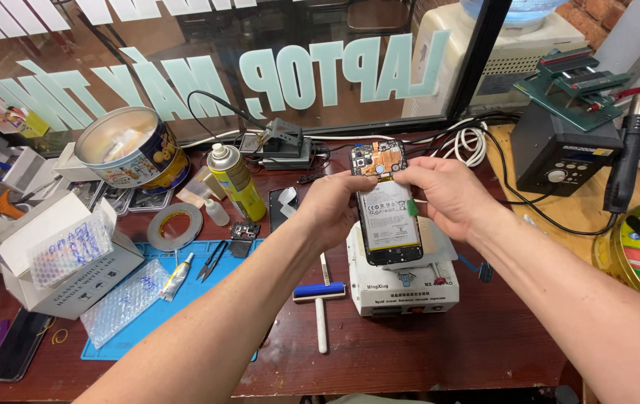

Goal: The person applies adhesive to the edges of a smartphone screen, then aligns and attaches the screen to the phone body. They connect internal ribbon cables, place the battery into the chassis, and wipe the exterior with a cloth. The phone remains partially disassembled at the end.

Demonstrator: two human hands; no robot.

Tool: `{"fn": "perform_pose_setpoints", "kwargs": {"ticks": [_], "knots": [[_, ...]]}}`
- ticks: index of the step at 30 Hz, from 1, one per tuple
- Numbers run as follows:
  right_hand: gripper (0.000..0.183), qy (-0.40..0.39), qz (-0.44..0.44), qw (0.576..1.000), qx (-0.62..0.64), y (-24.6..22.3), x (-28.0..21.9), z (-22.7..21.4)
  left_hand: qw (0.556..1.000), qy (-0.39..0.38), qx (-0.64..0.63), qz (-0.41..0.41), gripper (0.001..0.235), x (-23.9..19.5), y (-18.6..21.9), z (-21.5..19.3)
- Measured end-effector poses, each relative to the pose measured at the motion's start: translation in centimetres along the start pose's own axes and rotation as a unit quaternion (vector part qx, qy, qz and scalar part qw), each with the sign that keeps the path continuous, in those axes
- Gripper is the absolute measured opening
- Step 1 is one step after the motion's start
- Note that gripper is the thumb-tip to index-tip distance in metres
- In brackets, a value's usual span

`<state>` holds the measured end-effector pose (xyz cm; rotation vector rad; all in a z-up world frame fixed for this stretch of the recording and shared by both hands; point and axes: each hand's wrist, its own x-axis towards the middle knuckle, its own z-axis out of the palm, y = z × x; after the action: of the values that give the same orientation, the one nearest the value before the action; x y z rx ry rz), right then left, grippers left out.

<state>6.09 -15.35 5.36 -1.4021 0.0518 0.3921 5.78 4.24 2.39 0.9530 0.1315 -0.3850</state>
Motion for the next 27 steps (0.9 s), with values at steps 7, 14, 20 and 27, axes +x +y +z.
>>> {"fn": "perform_pose_setpoints", "kwargs": {"ticks": [7,14,20,27], "knots": [[0.02,-0.02,0.02,0.999,0.016,-0.7,-0.8,-0.2,1.0,-0.012,0.012,-0.001,0.021,0.2,-0.3,-0.1],[0.026,-0.042,0.039,0.998,-0.009,-1.0,-1.3,-0.4,0.999,-0.031,-0.014,-0.007,0.017,0.5,-0.8,-0.2],[0.015,0.005,0.024,0.999,0.034,-1.0,-1.1,-0.9,0.999,-0.006,0.041,0.001,0.011,0.7,-1.0,0.4],[0.012,0.043,-0.025,0.998,0.025,-0.9,0.5,-2.0,0.994,-0.009,0.111,-0.01,0.012,0.1,-1.3,2.0]]}}
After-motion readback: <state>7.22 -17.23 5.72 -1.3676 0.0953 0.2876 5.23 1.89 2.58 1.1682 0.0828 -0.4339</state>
